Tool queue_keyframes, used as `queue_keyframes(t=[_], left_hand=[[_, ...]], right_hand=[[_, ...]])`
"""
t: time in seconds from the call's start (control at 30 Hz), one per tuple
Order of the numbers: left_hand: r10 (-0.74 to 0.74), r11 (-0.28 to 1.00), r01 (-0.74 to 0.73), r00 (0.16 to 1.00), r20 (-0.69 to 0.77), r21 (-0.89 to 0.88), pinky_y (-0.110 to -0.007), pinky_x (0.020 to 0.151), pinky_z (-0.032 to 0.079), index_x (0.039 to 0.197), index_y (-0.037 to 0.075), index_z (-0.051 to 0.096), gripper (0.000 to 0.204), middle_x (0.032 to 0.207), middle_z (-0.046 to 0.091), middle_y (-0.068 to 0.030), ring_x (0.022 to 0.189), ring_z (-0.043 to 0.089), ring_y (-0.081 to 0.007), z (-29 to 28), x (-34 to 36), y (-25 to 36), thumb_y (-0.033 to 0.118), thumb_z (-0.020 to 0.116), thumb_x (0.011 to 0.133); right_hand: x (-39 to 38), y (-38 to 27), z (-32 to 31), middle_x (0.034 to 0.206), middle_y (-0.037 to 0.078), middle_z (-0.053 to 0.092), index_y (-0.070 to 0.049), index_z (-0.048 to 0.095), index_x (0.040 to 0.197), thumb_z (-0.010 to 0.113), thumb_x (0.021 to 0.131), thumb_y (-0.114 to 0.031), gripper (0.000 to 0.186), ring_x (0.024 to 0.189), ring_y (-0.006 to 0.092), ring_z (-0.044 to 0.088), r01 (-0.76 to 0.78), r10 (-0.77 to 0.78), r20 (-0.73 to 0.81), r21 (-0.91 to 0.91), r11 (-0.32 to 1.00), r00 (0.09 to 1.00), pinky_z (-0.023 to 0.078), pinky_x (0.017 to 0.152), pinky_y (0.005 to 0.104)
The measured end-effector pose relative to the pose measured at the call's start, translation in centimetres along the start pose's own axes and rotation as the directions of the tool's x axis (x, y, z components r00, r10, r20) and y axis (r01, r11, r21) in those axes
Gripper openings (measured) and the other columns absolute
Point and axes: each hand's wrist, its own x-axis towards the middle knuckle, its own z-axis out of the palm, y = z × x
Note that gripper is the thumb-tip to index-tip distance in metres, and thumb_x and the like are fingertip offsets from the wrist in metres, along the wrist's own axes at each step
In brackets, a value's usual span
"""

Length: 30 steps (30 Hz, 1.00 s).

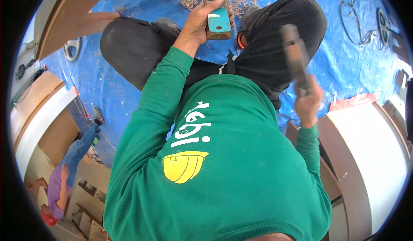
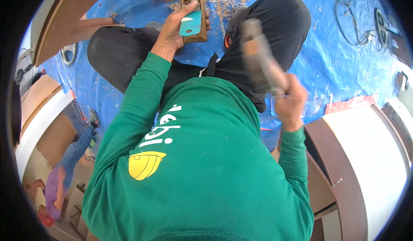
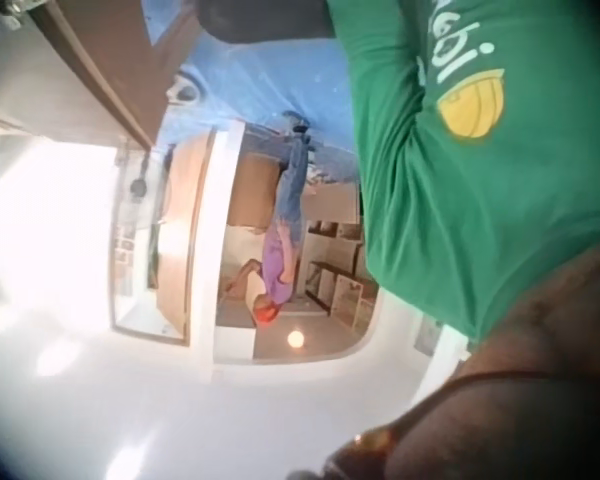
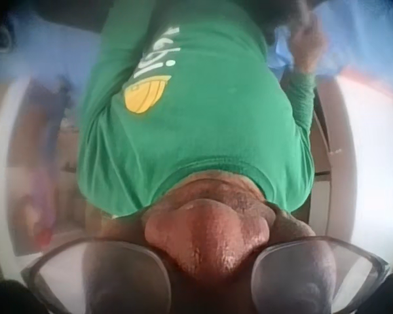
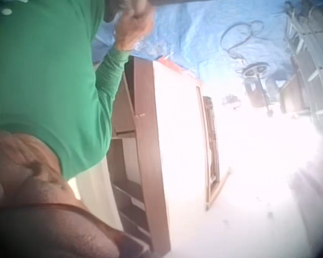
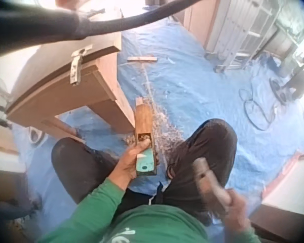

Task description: The person sits on the floor and uses a hand plane to shave the edge of a wooden cabinet door. They repeatedly push the plane along the edge to remove thin shavings of wood, occasionally stopping to clear the shavings from the tool.

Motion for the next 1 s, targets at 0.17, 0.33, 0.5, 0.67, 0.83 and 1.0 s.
queue_keyframes(t=[0.17,0.33,0.5,0.67,0.83,1.0], left_hand=[[0.029,0.975,-0.011,0.997,0.077,-0.22,-0.046,0.079,0.069,0.133,-0.003,0.064,0.064,0.105,0.076,-0.0212,0.089,0.08,-0.031,-0.7,-0.6,0.4,0.056,0.066,0.108],[-0.004,0.987,-0.004,0.999,-0.045,-0.16,-0.046,0.077,0.069,0.131,-0.004,0.064,0.057,0.104,0.076,-0.0226,0.087,0.079,-0.0318,-2.2,-0.5,-0.9,0.049,0.065,0.108],[0.037,0.995,-0.046,0.994,-0.105,-0.087,-0.047,0.075,0.069,0.128,-0.004,0.064,0.053,0.103,0.076,-0.0221,0.084,0.08,-0.0313,-2.2,-0.4,-1.3,0.045,0.065,0.108],[0.055,0.995,-0.064,0.991,-0.118,-0.072,-0.047,0.074,0.069,0.129,-0.003,0.064,0.051,0.101,0.076,-0.0214,0.083,0.08,-0.0306,-2.4,-0.4,-1.2,0.043,0.064,0.109],[0.029,0.995,-0.036,0.997,-0.073,-0.088,-0.048,0.077,0.068,0.129,-0.002,0.066,0.057,0.102,0.077,-0.0209,0.084,0.079,-0.0314,-2.2,-0.5,-0.9,0.052,0.057,0.112],[-0.001,0.992,0.002,1.0,0.004,-0.125,-0.047,0.078,0.068,0.133,-0.002,0.067,0.078,0.103,0.077,-0.0202,0.086,0.079,-0.0324,-1.3,-0.9,-0.8,0.068,0.04,0.114]], right_hand=[[-0.7,-3.7,4.5,0.082,0.019,0.071,-0.002,0.07,0.099,0.089,0.087,-0.027,0.033,0.073,0.0393,0.071,0.064,-0.046,0.268,-0.058,0.996,0.962,0.056,0.068,0.0478],[1.0,-5.3,4.2,0.081,0.018,0.071,-0.002,0.069,0.099,0.09,0.088,-0.035,0.041,0.072,0.0374,0.071,0.162,-0.142,0.341,-0.028,0.986,0.929,0.055,0.066,0.0464],[2.8,-5.9,4.9,0.081,0.018,0.071,-0.001,0.069,0.099,0.091,0.087,-0.037,0.043,0.071,0.0369,0.071,0.198,-0.159,0.367,-0.073,0.977,0.917,0.054,0.065,0.0462],[3.3,-5.5,5.1,0.08,0.018,0.071,-0.001,0.07,0.099,0.09,0.088,-0.039,0.045,0.071,0.0362,0.071,0.169,-0.12,0.384,-0.096,0.981,0.916,0.054,0.065,0.0466],[3.7,-5.7,4.9,0.079,0.018,0.07,-0.001,0.07,0.1,0.085,0.095,-0.04,0.042,0.069,0.0367,0.069,0.175,-0.142,0.381,-0.054,0.983,0.914,0.054,0.065,0.0468],[4.4,-7.4,4.5,0.078,0.017,0.067,-0.001,0.067,0.095,0.075,0.103,-0.041,0.041,0.07,0.0389,0.067,0.115,-0.071,0.379,-0.096,0.989,0.923,0.051,0.065,0.0482]])
